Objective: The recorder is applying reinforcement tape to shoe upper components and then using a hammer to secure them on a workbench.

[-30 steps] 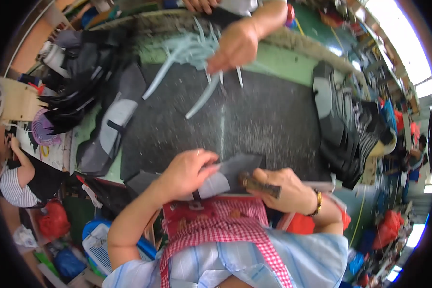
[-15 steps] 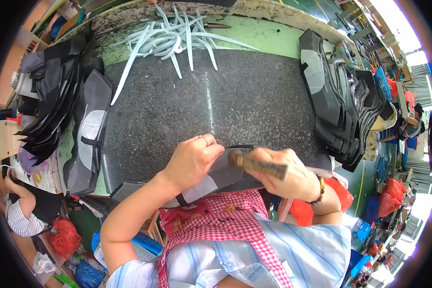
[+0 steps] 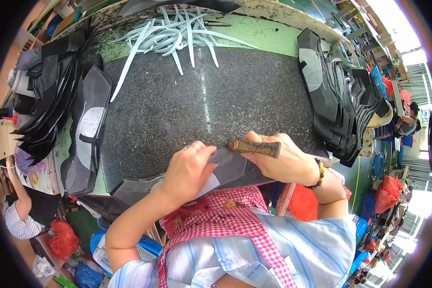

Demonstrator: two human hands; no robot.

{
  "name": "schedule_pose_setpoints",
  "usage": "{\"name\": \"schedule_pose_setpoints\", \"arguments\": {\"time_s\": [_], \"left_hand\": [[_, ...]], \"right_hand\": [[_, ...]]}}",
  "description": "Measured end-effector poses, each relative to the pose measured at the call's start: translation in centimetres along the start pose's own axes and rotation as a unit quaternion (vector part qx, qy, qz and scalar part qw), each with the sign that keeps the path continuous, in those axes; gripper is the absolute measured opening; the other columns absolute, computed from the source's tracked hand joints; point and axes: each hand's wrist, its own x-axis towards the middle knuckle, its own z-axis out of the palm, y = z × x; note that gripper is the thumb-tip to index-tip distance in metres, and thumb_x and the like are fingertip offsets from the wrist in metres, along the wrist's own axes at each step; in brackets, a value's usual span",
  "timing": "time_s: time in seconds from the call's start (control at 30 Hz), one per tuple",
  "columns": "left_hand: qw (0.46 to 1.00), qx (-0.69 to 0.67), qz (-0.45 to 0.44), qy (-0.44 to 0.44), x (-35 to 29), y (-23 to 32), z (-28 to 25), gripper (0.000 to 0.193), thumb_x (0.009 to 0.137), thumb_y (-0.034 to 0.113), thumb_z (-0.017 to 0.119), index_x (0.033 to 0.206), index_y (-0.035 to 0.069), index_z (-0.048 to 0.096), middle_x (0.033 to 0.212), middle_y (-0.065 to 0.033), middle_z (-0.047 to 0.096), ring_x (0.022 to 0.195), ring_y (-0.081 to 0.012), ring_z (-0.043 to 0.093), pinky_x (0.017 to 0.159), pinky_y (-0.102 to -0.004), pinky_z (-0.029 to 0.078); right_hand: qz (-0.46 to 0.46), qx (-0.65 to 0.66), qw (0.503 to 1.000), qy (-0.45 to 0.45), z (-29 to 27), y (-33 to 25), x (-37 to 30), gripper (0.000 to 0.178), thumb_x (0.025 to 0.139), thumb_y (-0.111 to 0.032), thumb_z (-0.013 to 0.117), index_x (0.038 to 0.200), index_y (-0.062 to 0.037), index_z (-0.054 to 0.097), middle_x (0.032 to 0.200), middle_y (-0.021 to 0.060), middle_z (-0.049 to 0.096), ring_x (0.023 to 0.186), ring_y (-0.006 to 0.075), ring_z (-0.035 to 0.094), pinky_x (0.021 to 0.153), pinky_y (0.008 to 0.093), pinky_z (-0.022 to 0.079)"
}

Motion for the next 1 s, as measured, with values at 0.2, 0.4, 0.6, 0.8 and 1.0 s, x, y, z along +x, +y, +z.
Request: {"name": "schedule_pose_setpoints", "arguments": {"time_s": [0.2, 0.4, 0.6, 0.8, 1.0], "left_hand": [[0.954, 0.281, 0.089, 0.059, -2.2, 1.6, 2.4, 0.033, 0.084, 0.010, 0.064, 0.116, 0.000, 0.062, 0.105, -0.0110, 0.059, 0.093, -0.0252, 0.058, 0.080, -0.0381, 0.048], [0.929, 0.359, 0.091, 0.006, -2.4, 2.1, 2.5, 0.036, 0.082, 0.012, 0.062, 0.117, 0.001, 0.062, 0.107, -0.0106, 0.058, 0.093, -0.0251, 0.057, 0.081, -0.0376, 0.047], [0.964, 0.251, 0.084, 0.029, -3.0, 0.8, 0.6, 0.030, 0.080, 0.009, 0.064, 0.109, 0.001, 0.064, 0.101, -0.0104, 0.060, 0.093, -0.0266, 0.060, 0.080, -0.0383, 0.048], [0.985, 0.164, 0.049, 0.004, -4.4, -0.6, -1.0, 0.030, 0.078, 0.010, 0.061, 0.107, 0.001, 0.064, 0.104, -0.0105, 0.061, 0.095, -0.0266, 0.060, 0.079, -0.0387, 0.049], [0.969, 0.212, 0.097, 0.086, -5.2, 0.0, 1.2, 0.020, 0.081, 0.008, 0.067, 0.100, 0.002, 0.066, 0.098, -0.0097, 0.062, 0.090, -0.0283, 0.060, 0.078, -0.0373, 0.050]], "right_hand": [[0.009, 0.075, 0.984, 0.163, 1.2, -0.3, -0.1, 0.013, 0.093, -0.015, 0.059, 0.104, -0.0075, 0.062, 0.079, 0.0131, 0.060, 0.062, 0.0339, 0.063, 0.054, 0.0424, 0.050], [-0.091, 0.042, 0.990, 0.102, 1.9, -0.6, -0.1, 0.019, 0.089, -0.013, 0.060, 0.107, -0.0075, 0.062, 0.085, 0.0149, 0.059, 0.066, 0.0354, 0.064, 0.057, 0.0441, 0.052], [-0.041, 0.011, 0.996, 0.082, 1.8, -1.1, 1.3, 0.026, 0.084, -0.009, 0.063, 0.107, -0.0060, 0.053, 0.081, 0.0155, 0.059, 0.066, 0.0363, 0.064, 0.053, 0.0445, 0.052], [-0.048, -0.050, 0.995, 0.073, 3.1, -2.8, 0.8, 0.027, 0.085, -0.016, 0.063, 0.107, -0.0056, 0.052, 0.079, 0.0145, 0.061, 0.064, 0.0331, 0.066, 0.052, 0.0435, 0.052], [-0.042, 0.005, 0.999, 0.000, 4.3, -2.8, 0.8, 0.026, 0.091, -0.014, 0.057, 0.117, -0.0104, 0.058, 0.079, 0.0124, 0.061, 0.065, 0.0343, 0.065, 0.052, 0.0448, 0.050]]}}
